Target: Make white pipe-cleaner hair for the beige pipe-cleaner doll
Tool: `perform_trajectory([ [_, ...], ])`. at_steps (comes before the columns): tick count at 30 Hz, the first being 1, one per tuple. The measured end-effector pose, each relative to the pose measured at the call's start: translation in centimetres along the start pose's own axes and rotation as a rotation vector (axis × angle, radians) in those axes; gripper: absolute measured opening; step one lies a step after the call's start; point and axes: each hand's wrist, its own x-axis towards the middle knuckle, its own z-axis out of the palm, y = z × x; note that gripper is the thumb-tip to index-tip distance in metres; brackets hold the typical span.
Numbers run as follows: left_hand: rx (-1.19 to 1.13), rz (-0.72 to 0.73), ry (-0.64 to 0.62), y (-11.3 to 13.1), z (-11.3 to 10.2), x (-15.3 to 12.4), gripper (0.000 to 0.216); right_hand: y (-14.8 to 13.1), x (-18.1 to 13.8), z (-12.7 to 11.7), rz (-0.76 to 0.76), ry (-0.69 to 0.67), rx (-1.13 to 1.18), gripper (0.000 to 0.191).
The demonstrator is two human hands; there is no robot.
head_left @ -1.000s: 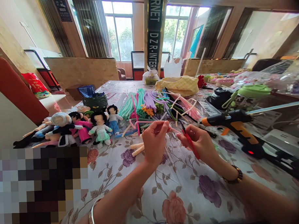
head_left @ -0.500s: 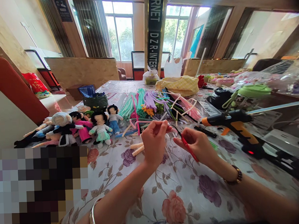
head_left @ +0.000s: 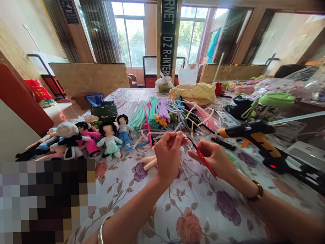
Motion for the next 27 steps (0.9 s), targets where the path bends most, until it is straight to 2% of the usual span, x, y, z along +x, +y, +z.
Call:
perform_trajectory([
  [7, 0.019, 0.004, 0.000, 0.11, 0.03, -0.11, 0.018, -0.01, 0.02, 0.00, 0.062, -0.050, 0.116, 0.047],
  [27, 0.036, 0.015, -0.009, -0.16, -0.01, -0.04, 0.017, 0.57, -0.05, 0.12, 0.057, -0.067, 0.099, 0.047],
])
